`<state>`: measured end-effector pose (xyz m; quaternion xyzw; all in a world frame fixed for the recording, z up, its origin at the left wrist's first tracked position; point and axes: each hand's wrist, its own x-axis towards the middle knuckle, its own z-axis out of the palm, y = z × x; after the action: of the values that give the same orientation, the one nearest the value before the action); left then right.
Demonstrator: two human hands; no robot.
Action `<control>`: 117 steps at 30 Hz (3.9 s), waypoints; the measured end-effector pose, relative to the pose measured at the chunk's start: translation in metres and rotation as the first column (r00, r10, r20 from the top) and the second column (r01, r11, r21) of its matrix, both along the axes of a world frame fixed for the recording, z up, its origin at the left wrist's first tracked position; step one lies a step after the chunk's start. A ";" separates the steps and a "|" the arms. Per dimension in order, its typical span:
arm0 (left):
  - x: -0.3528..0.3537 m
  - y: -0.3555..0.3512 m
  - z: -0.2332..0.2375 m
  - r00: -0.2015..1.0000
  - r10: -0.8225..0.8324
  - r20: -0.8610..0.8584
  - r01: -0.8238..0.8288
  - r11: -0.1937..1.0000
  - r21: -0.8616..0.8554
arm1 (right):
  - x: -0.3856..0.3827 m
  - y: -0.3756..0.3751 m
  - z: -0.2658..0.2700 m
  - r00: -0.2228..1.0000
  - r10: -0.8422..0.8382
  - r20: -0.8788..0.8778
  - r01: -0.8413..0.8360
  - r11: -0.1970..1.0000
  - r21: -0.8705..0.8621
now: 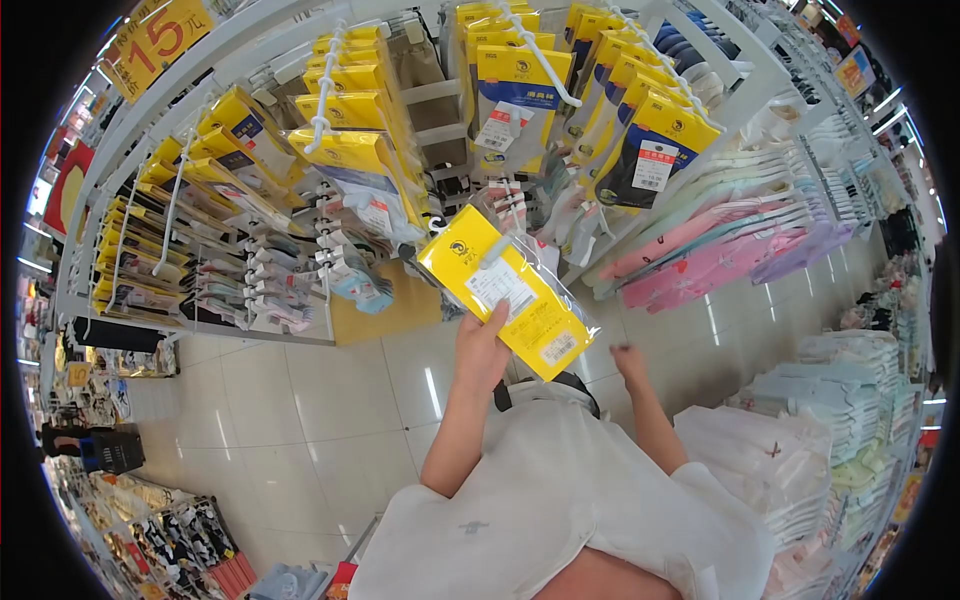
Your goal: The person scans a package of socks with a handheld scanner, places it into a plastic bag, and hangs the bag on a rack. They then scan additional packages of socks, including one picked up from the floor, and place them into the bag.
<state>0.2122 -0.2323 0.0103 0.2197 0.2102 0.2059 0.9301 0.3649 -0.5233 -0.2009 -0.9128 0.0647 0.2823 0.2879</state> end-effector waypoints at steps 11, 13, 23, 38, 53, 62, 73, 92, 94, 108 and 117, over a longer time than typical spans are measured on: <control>-0.002 -0.006 -0.017 0.998 -0.042 -0.049 0.042 0.999 -0.011 | -0.109 -0.120 -0.144 0.835 -0.020 -0.550 0.123 0.981 0.151; -0.007 -0.009 -0.025 0.996 -0.027 -0.086 0.030 0.999 0.025 | -0.099 -0.127 -0.168 0.833 -0.094 -0.545 0.281 0.921 0.271; -0.057 -0.014 -0.047 0.934 0.108 -0.342 -0.060 0.987 0.147 | -0.009 -0.103 -0.029 0.533 -0.033 -0.845 0.802 0.337 0.493; 0.009 -0.072 -0.020 0.937 0.249 -0.244 -0.165 0.934 0.317 | 0.010 -0.006 0.190 0.893 0.415 -0.176 -0.197 0.710 0.677; 0.043 -0.124 -0.016 0.898 0.261 -0.356 -0.105 0.910 0.402 | 0.023 -0.045 0.200 0.767 0.641 0.026 -0.458 0.518 0.722; 0.027 -0.101 -0.028 0.904 0.317 -0.287 -0.268 0.943 0.197 | 0.034 -0.049 0.174 0.896 0.365 -0.252 -0.210 0.849 0.485; -0.009 -0.059 -0.005 0.809 -0.205 0.551 0.431 0.844 -0.319 | 0.005 -0.105 -0.144 0.931 0.211 -0.296 -0.215 0.976 0.020; -0.019 -0.043 -0.031 0.752 -0.205 0.626 0.531 0.752 -0.390 | -0.015 0.031 -0.030 0.896 0.425 0.129 -0.437 0.790 0.431; -0.012 -0.045 -0.034 0.753 -0.190 0.630 0.500 0.787 -0.360 | -0.029 0.070 0.067 0.910 0.413 0.032 -0.333 0.684 0.649; -0.001 -0.088 -0.059 0.818 -0.039 0.574 0.335 0.843 -0.421 | -0.067 0.072 0.124 0.379 0.880 -0.287 -0.390 0.433 0.813; -0.019 -0.102 -0.126 0.985 -0.154 0.076 0.169 0.951 -0.258 | -0.040 0.048 0.132 0.470 0.866 -0.167 -0.461 0.403 0.790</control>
<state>0.1936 -0.3342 -0.1160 0.1046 0.1913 0.1053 0.9702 0.3246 -0.4757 -0.0691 -0.5615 -0.3485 0.6331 0.4030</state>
